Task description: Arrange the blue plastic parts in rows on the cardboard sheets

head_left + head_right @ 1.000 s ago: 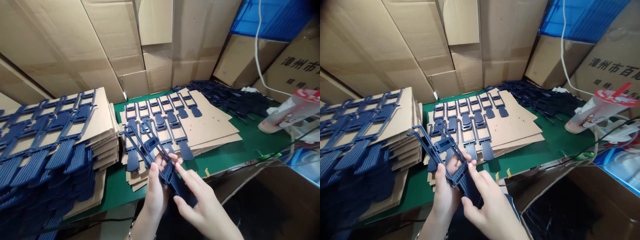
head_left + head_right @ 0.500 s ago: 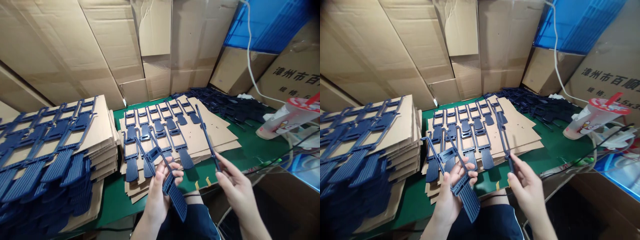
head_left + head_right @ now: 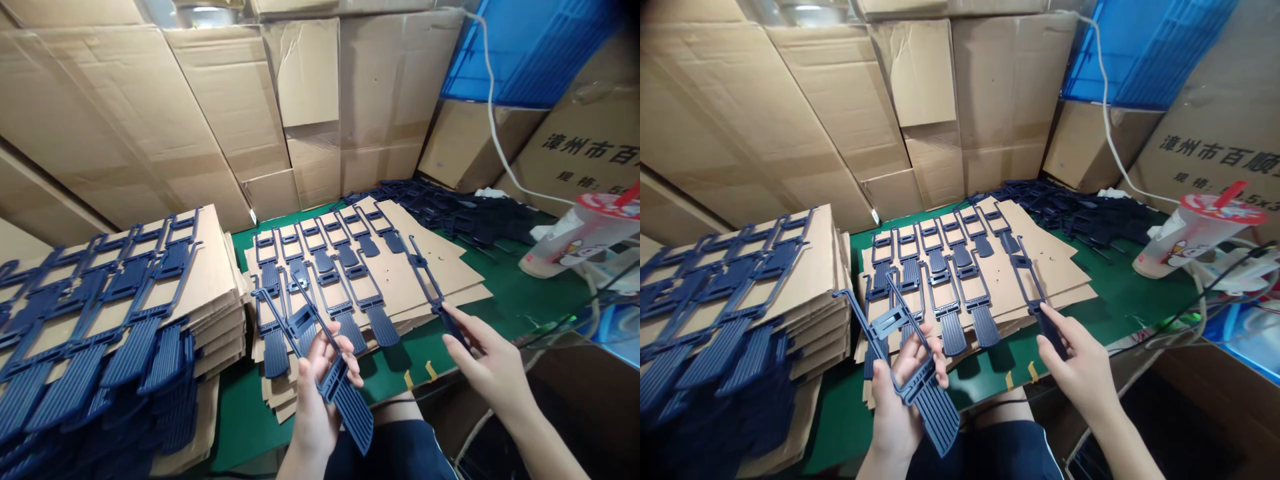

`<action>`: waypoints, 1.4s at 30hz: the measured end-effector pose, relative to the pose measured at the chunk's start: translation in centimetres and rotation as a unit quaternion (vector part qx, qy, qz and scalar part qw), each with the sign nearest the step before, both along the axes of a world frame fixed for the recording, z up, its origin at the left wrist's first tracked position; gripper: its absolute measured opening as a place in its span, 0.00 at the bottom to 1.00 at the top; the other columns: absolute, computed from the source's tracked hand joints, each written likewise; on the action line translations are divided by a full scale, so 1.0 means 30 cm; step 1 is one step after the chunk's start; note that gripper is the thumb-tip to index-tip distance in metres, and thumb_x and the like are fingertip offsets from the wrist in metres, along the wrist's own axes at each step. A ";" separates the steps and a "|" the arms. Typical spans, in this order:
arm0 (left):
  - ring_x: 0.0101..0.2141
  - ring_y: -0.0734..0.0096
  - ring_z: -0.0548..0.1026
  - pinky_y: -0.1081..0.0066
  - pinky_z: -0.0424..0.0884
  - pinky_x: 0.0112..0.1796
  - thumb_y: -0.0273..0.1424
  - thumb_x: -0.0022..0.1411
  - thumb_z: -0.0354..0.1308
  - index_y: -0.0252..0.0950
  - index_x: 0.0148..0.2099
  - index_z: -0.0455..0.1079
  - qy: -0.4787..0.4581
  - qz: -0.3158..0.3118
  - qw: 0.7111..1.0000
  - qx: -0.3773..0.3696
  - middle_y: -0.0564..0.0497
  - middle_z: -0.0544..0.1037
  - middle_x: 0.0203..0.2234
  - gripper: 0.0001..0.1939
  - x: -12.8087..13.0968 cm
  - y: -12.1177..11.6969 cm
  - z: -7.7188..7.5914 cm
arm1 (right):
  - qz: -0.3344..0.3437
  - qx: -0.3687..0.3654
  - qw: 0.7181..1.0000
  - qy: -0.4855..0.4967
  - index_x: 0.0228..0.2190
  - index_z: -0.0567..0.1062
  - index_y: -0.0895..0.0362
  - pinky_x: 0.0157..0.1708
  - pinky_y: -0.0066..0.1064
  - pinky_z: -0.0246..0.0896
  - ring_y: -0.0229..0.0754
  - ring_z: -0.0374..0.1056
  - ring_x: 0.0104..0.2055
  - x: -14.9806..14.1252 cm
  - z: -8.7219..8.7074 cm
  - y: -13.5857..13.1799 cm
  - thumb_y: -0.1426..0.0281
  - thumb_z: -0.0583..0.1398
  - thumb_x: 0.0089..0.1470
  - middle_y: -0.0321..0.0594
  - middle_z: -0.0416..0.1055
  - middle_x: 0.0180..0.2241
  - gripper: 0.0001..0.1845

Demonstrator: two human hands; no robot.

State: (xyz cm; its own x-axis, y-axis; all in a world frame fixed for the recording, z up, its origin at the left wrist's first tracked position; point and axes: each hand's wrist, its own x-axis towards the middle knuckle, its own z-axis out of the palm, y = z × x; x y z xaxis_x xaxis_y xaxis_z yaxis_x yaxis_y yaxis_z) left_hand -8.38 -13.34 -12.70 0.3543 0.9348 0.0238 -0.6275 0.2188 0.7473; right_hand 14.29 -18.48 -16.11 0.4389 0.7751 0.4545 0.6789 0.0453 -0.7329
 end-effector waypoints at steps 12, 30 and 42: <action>0.30 0.72 0.65 0.74 0.70 0.28 0.51 0.56 0.50 0.37 0.51 0.65 0.000 -0.032 0.997 0.071 0.47 0.65 0.35 0.28 -0.033 0.013 -0.002 | -0.052 -0.055 0.894 -0.441 0.44 0.73 0.60 0.24 0.27 0.53 0.36 0.64 0.27 0.032 0.083 0.047 0.67 0.49 0.54 0.44 0.68 0.36 0.20; 0.31 0.74 0.67 0.75 0.67 0.31 0.44 0.55 0.57 0.34 0.49 0.64 0.093 -0.093 0.990 0.040 0.46 0.66 0.34 0.24 -0.045 -0.003 -0.027 | -0.081 -0.161 0.880 -0.440 0.46 0.73 0.56 0.17 0.26 0.50 0.35 0.65 0.23 -0.073 0.090 0.117 0.65 0.54 0.51 0.39 0.67 0.34 0.21; 0.31 0.72 0.69 0.74 0.66 0.33 0.52 0.42 0.62 0.34 0.50 0.61 0.025 -0.219 0.975 0.011 0.44 0.67 0.36 0.38 0.001 -0.034 -0.063 | -0.029 -0.261 0.894 -0.364 0.50 0.68 0.56 0.22 0.27 0.53 0.40 0.66 0.28 -0.103 0.140 0.154 0.65 0.50 0.54 0.48 0.67 0.40 0.23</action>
State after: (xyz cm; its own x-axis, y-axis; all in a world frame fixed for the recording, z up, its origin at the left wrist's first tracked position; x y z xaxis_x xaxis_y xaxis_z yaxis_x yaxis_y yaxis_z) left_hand -8.34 -14.37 -14.58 0.7210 0.6928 0.0147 -0.4397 0.4410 0.7825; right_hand 11.20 -13.86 -11.92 0.2218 0.9502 0.2190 0.9742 -0.2256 -0.0078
